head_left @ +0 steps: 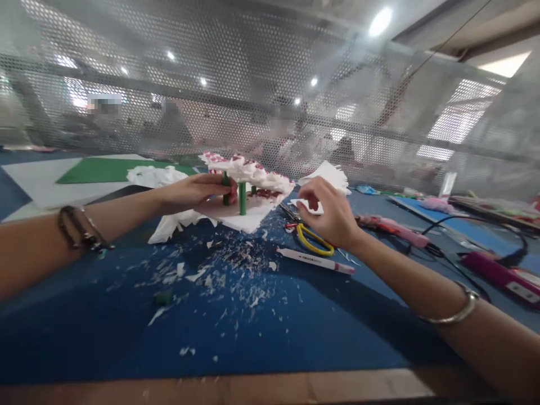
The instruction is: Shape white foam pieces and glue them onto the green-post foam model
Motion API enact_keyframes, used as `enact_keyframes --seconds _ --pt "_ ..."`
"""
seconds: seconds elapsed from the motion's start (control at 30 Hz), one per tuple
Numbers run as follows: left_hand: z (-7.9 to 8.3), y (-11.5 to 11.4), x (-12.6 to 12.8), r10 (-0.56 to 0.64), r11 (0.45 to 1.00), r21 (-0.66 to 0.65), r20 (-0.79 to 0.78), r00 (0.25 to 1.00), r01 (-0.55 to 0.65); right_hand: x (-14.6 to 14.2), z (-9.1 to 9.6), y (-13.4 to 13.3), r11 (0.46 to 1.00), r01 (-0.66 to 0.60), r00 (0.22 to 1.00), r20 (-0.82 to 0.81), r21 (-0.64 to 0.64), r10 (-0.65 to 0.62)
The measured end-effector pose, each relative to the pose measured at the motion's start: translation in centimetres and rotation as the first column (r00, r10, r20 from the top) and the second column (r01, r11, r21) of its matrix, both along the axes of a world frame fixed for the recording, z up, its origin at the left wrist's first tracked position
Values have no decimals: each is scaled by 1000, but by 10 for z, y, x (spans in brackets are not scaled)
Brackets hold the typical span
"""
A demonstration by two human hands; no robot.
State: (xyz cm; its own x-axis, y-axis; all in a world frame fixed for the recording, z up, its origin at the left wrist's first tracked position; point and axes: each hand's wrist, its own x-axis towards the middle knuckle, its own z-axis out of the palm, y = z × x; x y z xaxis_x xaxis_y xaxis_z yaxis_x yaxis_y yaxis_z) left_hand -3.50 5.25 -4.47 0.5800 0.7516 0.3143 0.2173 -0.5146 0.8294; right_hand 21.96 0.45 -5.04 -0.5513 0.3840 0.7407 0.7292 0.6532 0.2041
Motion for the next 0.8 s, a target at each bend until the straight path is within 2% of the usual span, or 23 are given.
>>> enact_keyframes --seconds 0.07,0.13,0.23,0.37,0.53,0.67,0.8 --pt "-2 -6 -1 -34 999 -11 17 999 35 -7 -1 -14 974 -97 963 266 203 40" --pt "-4 -13 -3 -24 999 -47 46 999 26 -14 -2 -28 927 -177 885 466 331 3" --pt "-9 -28 -6 -56 995 -78 96 994 63 -22 -2 -42 891 -187 836 544 415 -78" --pt "-12 -47 -12 -60 996 -59 97 993 65 -31 -2 -49 916 -121 813 567 382 -129" --pt "-10 -57 -14 53 998 -43 22 998 -52 -46 -2 -54 975 38 757 630 218 -170" --pt "-8 -63 -9 114 993 38 -95 989 -111 -50 -1 -56 986 93 759 631 141 -161" --pt "-9 -63 -8 136 990 54 -99 986 -131 -48 -1 -58 983 124 766 618 133 -180"
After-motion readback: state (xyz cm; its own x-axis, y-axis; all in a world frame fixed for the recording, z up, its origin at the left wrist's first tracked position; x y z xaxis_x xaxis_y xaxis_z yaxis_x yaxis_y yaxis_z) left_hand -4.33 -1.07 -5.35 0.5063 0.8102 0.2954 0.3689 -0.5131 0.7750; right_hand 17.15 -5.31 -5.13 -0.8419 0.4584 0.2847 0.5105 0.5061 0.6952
